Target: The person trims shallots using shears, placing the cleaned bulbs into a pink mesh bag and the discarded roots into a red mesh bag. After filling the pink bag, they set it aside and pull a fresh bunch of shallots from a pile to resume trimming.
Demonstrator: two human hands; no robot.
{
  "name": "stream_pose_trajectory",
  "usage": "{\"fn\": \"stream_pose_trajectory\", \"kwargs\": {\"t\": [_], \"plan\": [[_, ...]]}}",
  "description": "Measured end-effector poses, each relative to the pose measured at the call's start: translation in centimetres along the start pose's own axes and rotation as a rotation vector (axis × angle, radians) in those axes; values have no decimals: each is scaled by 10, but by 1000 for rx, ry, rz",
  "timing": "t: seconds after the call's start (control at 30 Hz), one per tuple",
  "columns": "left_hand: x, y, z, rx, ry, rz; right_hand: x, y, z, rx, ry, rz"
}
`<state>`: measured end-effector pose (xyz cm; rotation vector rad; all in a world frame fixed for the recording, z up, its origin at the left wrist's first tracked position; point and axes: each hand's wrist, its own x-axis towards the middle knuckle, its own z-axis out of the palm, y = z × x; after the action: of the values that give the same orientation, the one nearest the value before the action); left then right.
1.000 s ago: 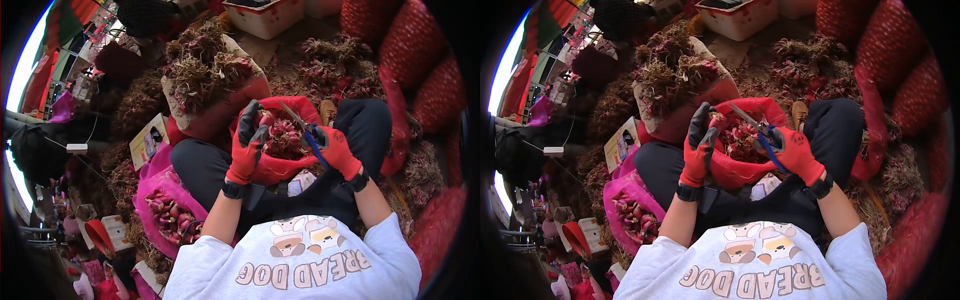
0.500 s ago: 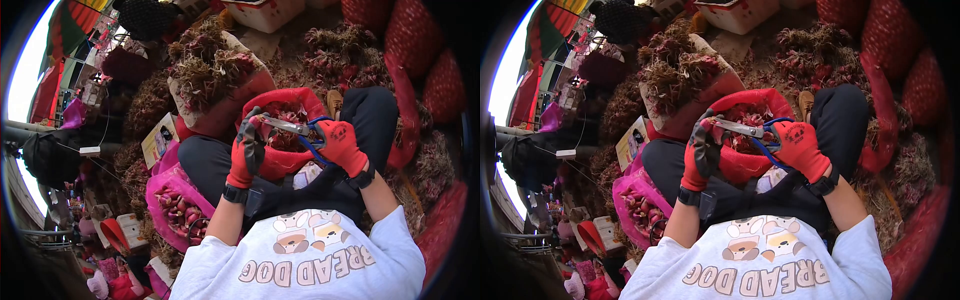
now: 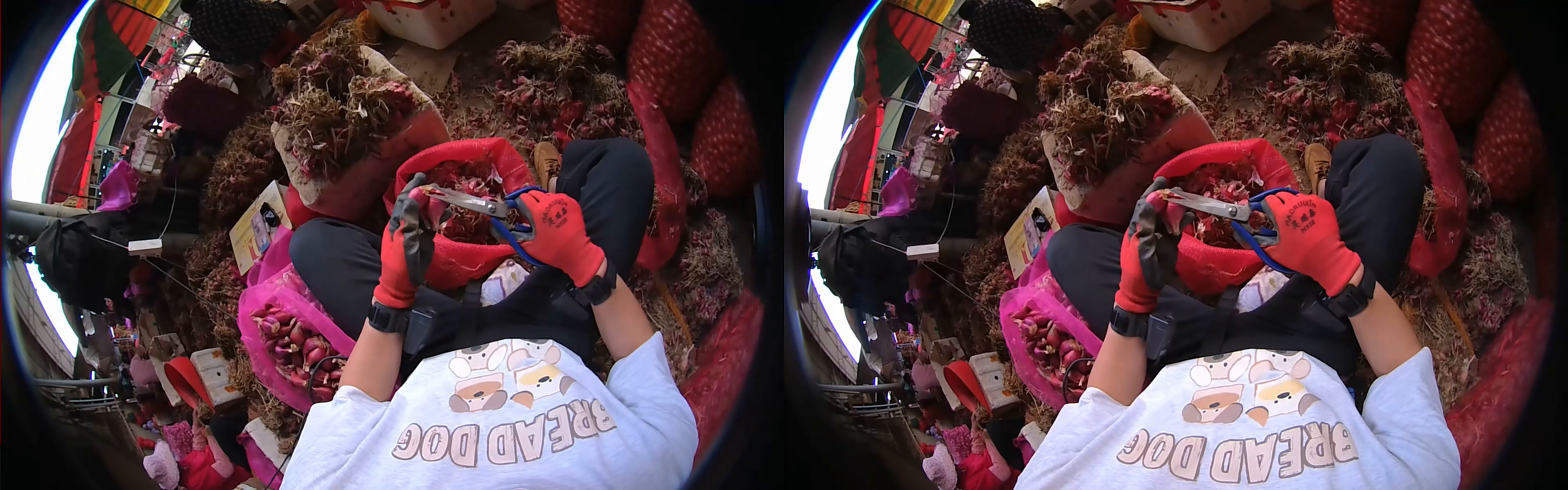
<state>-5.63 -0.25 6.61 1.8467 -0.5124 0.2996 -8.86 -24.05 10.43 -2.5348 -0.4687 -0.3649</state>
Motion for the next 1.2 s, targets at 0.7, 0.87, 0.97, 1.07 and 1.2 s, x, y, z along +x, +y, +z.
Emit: {"fn": "stream_pose_trajectory", "kwargs": {"t": [0.7,0.87,0.97,1.07,1.2], "plan": [[-9,-1,4,-952,-6,-364,-6,8,16,92,-90,64],[-6,8,6,-803,51,-506,-9,10,18,86,-155,100],[-8,7,4,-789,32,-492,-9,12,19,163,-200,206],[-5,14,3,-898,63,-498,-2,8,11,315,-126,234],[-4,14,-2,-884,29,-548,1,6,10,516,-156,222]]}}
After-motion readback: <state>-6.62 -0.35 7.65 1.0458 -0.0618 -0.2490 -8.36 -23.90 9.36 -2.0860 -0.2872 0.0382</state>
